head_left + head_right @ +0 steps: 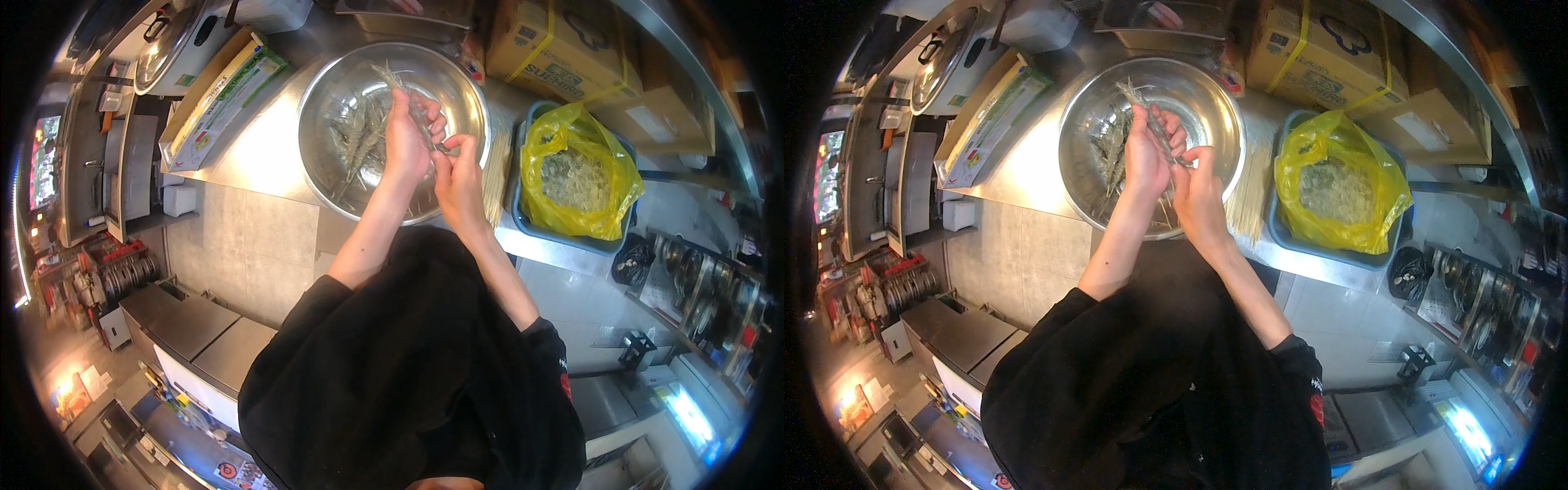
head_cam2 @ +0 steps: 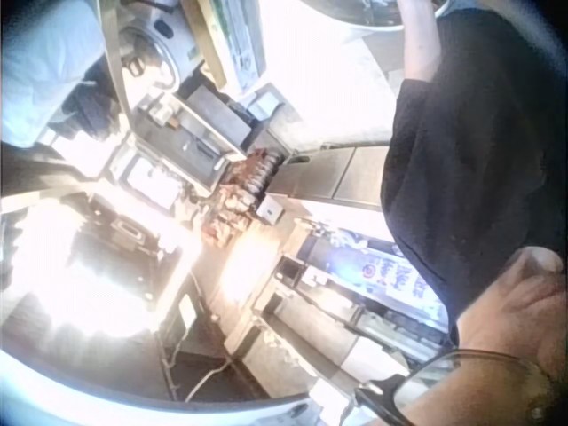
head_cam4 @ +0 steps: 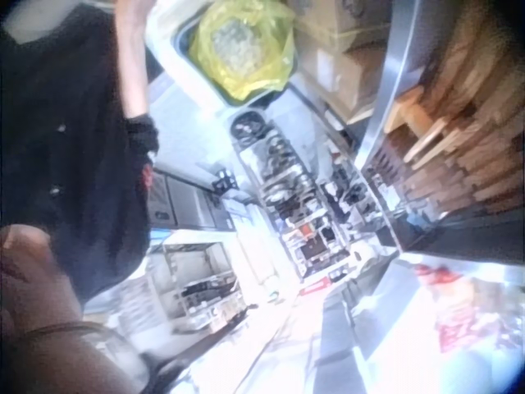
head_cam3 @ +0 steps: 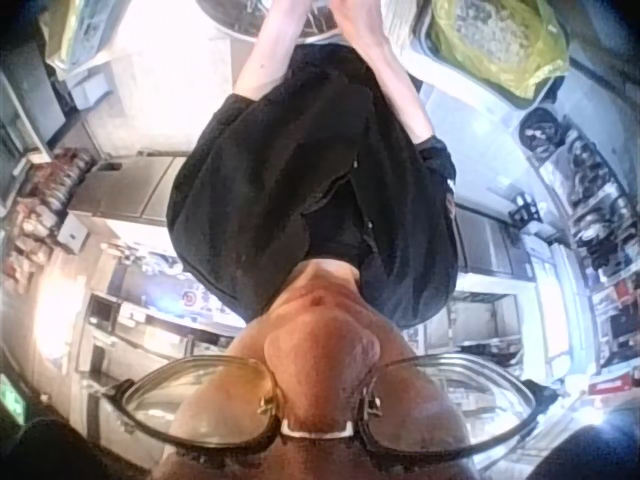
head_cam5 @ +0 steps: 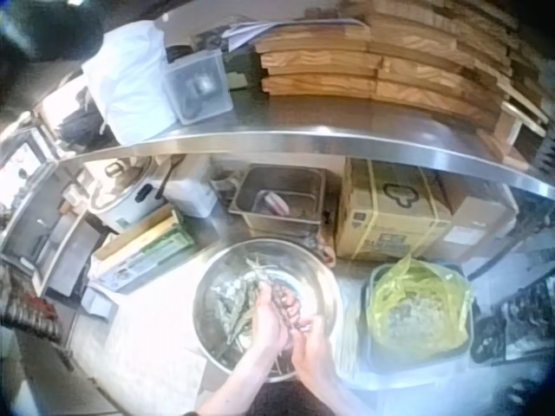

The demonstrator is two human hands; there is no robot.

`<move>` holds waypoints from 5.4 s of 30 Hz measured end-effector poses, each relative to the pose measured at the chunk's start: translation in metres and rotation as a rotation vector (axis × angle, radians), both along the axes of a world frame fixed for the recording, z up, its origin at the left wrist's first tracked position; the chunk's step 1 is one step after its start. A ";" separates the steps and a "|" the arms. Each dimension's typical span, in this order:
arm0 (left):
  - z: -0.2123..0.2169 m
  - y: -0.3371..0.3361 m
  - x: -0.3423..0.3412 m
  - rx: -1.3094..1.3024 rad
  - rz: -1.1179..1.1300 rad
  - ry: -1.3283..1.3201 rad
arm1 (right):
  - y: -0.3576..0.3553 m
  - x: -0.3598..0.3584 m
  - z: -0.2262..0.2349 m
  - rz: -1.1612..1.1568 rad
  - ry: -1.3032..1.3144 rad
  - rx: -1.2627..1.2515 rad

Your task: The person repeatedly picks up shrimp from a metal bowl, threads each one onto a wooden skewer, and places the finished skewer into a yellow plastic bag. The process is repeated continuously throughout the clip.

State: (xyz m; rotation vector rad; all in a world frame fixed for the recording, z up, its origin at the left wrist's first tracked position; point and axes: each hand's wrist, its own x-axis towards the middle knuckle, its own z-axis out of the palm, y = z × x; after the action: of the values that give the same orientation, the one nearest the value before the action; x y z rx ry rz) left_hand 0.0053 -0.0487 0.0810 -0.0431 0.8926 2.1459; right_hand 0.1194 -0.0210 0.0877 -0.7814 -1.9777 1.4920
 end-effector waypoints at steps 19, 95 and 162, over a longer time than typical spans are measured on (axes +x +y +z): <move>-0.022 -0.009 -0.028 0.061 0.007 0.057 | 0.012 0.029 -0.033 0.192 -0.129 -0.263; -0.082 0.208 0.149 -0.383 -1.057 1.779 | 0.043 0.063 -0.291 -0.111 -0.369 0.068; -0.159 0.180 0.170 -0.547 -1.252 2.547 | 0.029 0.106 -0.171 0.017 -0.542 -0.052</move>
State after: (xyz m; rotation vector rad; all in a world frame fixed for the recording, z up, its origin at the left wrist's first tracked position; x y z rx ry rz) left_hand 0.1750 0.1315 -0.0780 2.4072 1.6463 -0.3420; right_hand 0.2250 0.0079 -0.0831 -1.3026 -2.3334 1.4513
